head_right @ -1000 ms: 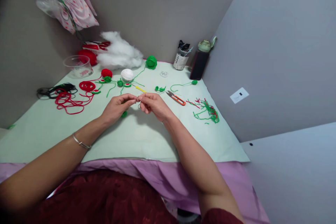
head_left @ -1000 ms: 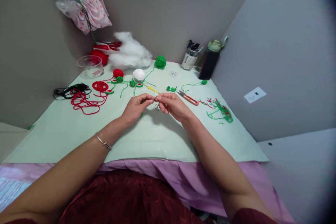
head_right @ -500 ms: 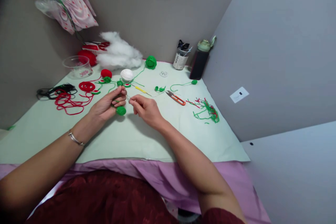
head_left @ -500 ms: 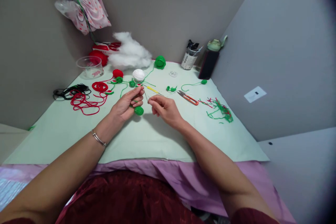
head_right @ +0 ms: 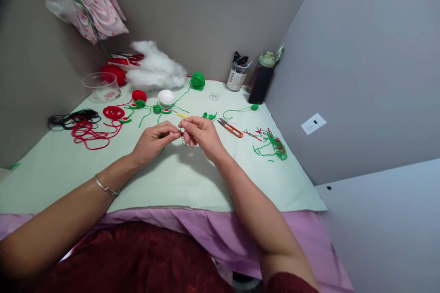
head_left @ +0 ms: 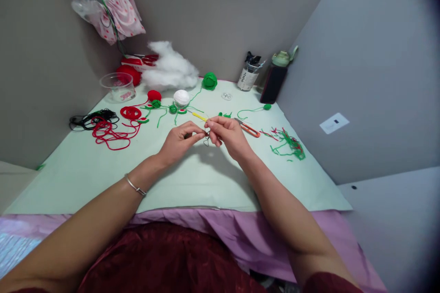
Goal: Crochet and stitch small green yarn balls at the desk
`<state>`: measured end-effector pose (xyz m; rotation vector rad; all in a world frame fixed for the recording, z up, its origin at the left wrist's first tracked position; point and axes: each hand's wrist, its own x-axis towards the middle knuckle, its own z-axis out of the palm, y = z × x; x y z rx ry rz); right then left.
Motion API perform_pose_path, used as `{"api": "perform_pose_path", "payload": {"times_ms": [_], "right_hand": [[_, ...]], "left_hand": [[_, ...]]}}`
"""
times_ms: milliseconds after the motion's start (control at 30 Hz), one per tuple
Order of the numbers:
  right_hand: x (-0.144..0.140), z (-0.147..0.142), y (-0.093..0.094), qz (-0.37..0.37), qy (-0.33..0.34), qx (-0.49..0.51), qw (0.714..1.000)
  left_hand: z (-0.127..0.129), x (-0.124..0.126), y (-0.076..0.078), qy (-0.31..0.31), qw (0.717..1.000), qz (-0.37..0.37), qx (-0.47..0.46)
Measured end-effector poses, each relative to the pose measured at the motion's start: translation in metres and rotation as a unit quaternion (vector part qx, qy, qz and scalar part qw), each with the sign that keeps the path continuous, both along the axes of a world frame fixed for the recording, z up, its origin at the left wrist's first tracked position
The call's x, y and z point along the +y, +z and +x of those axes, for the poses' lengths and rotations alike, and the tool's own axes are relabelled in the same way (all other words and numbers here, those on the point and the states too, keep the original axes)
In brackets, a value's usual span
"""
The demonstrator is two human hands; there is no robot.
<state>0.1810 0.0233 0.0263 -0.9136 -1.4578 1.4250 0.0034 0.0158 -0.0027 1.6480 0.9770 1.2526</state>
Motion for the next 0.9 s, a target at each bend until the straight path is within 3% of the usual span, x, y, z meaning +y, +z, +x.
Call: {"api": "perform_pose_path", "payload": {"times_ms": [167,533,900], "right_hand": [[0.006,0.004,-0.001,-0.035,-0.002,0.009,0.999],[0.011,0.004,-0.007,-0.008,-0.030,-0.052,0.998],[0.017,0.009,-0.004,0.015,-0.091,-0.067,0.993]], "left_hand": [[-0.002,0.003,-0.001,0.018,0.999,-0.040,-0.026],[-0.005,0.006,0.003,0.041,0.966,-0.185,-0.174],[-0.019,0.018,0.007,0.056,0.947,-0.203,-0.243]]}}
